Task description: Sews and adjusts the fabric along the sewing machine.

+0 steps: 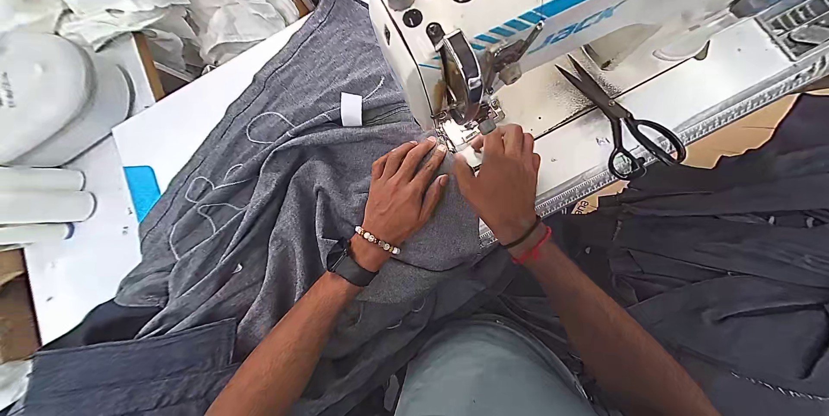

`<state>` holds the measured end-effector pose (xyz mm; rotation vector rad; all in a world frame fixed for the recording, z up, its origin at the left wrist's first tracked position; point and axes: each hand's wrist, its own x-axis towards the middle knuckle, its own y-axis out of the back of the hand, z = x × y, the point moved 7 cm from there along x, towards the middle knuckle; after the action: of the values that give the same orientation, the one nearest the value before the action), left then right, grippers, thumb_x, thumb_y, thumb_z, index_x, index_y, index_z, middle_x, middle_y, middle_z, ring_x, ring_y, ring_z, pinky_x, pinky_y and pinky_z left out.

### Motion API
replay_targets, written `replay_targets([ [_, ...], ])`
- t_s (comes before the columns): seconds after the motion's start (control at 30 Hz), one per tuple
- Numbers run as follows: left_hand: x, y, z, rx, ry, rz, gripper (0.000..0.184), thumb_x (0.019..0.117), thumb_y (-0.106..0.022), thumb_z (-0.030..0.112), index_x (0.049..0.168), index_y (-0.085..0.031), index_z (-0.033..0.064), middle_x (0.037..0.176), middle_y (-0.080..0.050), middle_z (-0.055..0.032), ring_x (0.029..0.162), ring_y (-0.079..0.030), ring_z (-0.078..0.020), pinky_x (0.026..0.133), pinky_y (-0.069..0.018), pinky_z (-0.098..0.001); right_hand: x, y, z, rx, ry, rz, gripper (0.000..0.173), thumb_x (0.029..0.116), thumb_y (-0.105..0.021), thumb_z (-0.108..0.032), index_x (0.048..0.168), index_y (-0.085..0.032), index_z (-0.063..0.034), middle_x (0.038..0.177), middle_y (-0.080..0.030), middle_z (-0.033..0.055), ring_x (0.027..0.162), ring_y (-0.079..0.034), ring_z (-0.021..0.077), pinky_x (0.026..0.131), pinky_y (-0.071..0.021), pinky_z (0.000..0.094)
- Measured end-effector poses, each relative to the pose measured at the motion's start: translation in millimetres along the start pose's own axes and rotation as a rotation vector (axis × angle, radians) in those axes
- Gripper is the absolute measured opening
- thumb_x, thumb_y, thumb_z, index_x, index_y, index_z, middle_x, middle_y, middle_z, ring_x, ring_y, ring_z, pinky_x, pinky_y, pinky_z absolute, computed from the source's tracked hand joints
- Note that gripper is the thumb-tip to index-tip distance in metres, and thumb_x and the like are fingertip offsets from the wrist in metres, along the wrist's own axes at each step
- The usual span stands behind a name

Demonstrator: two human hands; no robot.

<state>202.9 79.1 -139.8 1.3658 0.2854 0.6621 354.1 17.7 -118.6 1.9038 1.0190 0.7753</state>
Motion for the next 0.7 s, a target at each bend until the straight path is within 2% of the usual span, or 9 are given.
replay_targets([
  [0.1,-0.8,-0.2,0.7,0.014,0.017,0.001,0.047,0.1074,-0.039,0.041,0.148,-0.057,0.0249,0.157,-0.049,0.0034,0.146,-0.041,-0.0207,0.117,-0.0329,-0.0459,-2.5,-7.0,-7.8,0.011,0.040,-0.016,0.027,0.0893,-0.070,-0.037,0.080,-0.073,-0.0122,0.108,-0.064,0.0098,0.105,-0.057,0.0327,0.080,-0.0433,0.0533],
  [0.17,-1.1,-0.3,2.0,0.020,0.002,-0.006,0.047,0.1069,-0.039,0.038,0.148,-0.056,0.0244,0.157,-0.050,0.0026,0.145,-0.042,-0.0218,0.116,-0.0335,-0.0465,-0.6,-5.9,-17.7,0.048,0.043,-0.050,0.024,0.0853,-0.069,-0.031,0.071,-0.068,-0.0125,0.102,-0.062,0.0114,0.106,-0.056,0.0342,0.079,-0.0414,0.0541],
  [0.37,0.1,2.6,1.5,0.018,-0.030,-0.025,0.045,0.1063,-0.040,0.038,0.143,-0.062,0.0253,0.156,-0.050,0.0009,0.144,-0.043,-0.0242,0.113,-0.0350,-0.0482,1.2,-5.5,-22.3,0.167,0.074,-0.089,0.024,0.0865,-0.067,-0.027,0.068,-0.066,-0.0117,0.108,-0.059,0.0148,0.113,-0.052,0.0358,0.084,-0.0426,0.0528],
  [0.43,0.0,3.3,0.0,0.038,-0.045,-0.059,0.046,0.1066,-0.039,0.040,0.147,-0.058,0.0274,0.158,-0.048,0.0014,0.144,-0.043,-0.0236,0.113,-0.0348,-0.0478,-15.2,-3.6,-15.5,0.287,0.014,-0.068,0.022,0.0912,-0.067,-0.028,0.086,-0.071,-0.0072,0.109,-0.067,0.0110,0.102,-0.064,0.0282,0.080,-0.0540,0.0473],
  [0.5,-0.6,2.3,-1.1,0.045,-0.037,-0.053,0.047,0.1068,-0.040,0.041,0.149,-0.055,0.0291,0.159,-0.046,0.0022,0.145,-0.042,-0.0230,0.114,-0.0341,-0.0473,-49.1,-6.3,-13.8,0.374,-0.085,-0.127,0.045,0.0975,-0.063,-0.037,0.126,-0.060,-0.0022,0.093,-0.070,0.0090,0.076,-0.070,0.0234,0.064,-0.0585,0.0447],
  [0.53,-1.8,0.9,-0.7,0.046,-0.023,-0.047,0.047,0.1066,-0.040,0.041,0.150,-0.055,0.0297,0.159,-0.046,0.0025,0.145,-0.041,-0.0231,0.114,-0.0334,-0.0472,-71.1,-10.1,-15.8,0.423,-0.130,-0.164,0.057,0.0980,-0.063,-0.040,0.138,-0.054,-0.0001,0.084,-0.070,0.0087,0.069,-0.069,0.0232,0.061,-0.0582,0.0440],
  [0.57,-1.9,-0.1,0.0,0.047,-0.010,-0.041,0.047,0.1064,-0.040,0.041,0.150,-0.055,0.0296,0.158,-0.047,0.0023,0.145,-0.041,-0.0232,0.115,-0.0326,-0.0471,-91.7,-15.2,-17.9,0.480,-0.173,-0.205,0.063,0.0979,-0.063,-0.040,0.143,-0.050,0.0011,0.080,-0.071,0.0080,0.069,-0.070,0.0219,0.062,-0.0587,0.0424],
  [0.63,-2.5,-1.2,1.5,0.043,0.012,-0.041,0.048,0.1064,-0.039,0.042,0.150,-0.055,0.0295,0.159,-0.046,0.0017,0.146,-0.039,-0.0235,0.117,-0.0307,-0.0469,-124.4,-21.6,-19.1,0.625,-0.232,-0.190,0.051,0.0989,-0.060,-0.032,0.137,-0.057,0.0013,0.083,-0.073,0.0039,0.073,-0.071,0.0133,0.065,-0.0606,0.0349],
  [0.7,-0.2,-1.0,1.3,0.042,0.028,-0.039,0.048,0.1070,-0.038,0.041,0.151,-0.054,0.0293,0.160,-0.045,0.0008,0.148,-0.037,-0.0243,0.119,-0.0285,-0.0471,-131.2,-16.5,-17.2,0.738,-0.214,-0.109,0.041,0.1018,-0.057,-0.024,0.132,-0.062,0.0029,0.080,-0.072,0.0008,0.067,-0.068,0.0067,0.060,-0.0589,0.0283],
])
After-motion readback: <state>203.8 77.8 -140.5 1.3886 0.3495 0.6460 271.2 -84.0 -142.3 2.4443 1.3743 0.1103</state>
